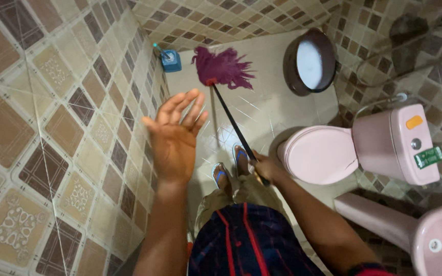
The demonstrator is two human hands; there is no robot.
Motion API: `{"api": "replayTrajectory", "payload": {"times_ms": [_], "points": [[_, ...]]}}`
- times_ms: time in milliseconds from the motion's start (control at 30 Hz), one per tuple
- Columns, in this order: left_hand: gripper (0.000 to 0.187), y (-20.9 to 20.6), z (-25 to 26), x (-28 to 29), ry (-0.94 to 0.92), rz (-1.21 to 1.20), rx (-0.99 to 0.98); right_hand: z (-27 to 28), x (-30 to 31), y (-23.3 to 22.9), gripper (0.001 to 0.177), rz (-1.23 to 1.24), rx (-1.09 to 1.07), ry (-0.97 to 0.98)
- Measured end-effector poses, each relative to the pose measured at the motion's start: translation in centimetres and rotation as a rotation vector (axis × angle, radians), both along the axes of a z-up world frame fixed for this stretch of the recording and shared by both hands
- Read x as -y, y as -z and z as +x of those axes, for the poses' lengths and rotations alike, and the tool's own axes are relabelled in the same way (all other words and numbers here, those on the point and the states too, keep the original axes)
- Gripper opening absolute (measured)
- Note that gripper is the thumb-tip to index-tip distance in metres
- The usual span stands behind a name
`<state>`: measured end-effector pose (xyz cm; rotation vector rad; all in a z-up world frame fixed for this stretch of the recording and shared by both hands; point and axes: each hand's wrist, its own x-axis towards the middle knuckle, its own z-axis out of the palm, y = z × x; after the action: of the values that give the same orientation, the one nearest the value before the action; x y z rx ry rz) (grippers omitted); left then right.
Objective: The person cleans the bathroom floor using a mop, wiping the area around the toilet, sink, and bucket.
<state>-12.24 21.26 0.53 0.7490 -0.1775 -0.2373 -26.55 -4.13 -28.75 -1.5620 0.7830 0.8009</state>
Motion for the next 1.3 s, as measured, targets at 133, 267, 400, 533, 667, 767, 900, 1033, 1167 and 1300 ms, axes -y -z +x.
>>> {"api": "replayTrajectory", "payload": {"times_ms": [133,267,400,533,667,767,900,1033,1167,1300], "points": [[0.077,-0.7,0.4,2.4,0.071,-0.014,0.035,-4.2,0.9,-4.0,0.061,0.096,-0.082,0.095],[0.076,-1.4,0.2,3.6,0.091,-0.02,0.047,-5.6,2.6,-4.8,0.063,0.204,-0.115,0.287],[0.077,-1.4,-0.1,4.0,0.045,-0.011,0.02,-4.3,2.6,-2.9,0.061,0.107,-0.082,0.233],[0.077,-1.6,-1.2,4.0,-0.002,0.02,0.046,0.2,1.9,-0.7,0.057,0.187,0.021,0.287],[0.078,-1.9,-3.7,4.5,-0.081,0.075,0.023,5.0,1.8,0.1,0.056,0.303,-0.032,0.36],[0.078,-2.0,-5.2,5.4,-0.123,0.109,0.013,5.6,2.2,0.5,0.057,0.348,-0.03,0.315],[0.078,-2.0,-6.3,7.2,-0.158,0.11,-0.03,2.9,3.4,1.5,0.054,0.262,-0.07,0.259],[0.08,-2.2,-6.5,10.2,-0.125,0.089,0.017,-2.0,6.1,-0.2,0.053,0.239,-0.028,0.145],[0.078,-2.9,-7.3,12.3,-0.105,0.077,0.045,-5.0,8.5,-4.1,0.054,0.173,-0.123,0.086],[0.077,-2.9,-7.5,13.1,-0.114,0.033,0.035,-5.6,9.6,-5.4,0.055,0.127,-0.118,0.049]]}}
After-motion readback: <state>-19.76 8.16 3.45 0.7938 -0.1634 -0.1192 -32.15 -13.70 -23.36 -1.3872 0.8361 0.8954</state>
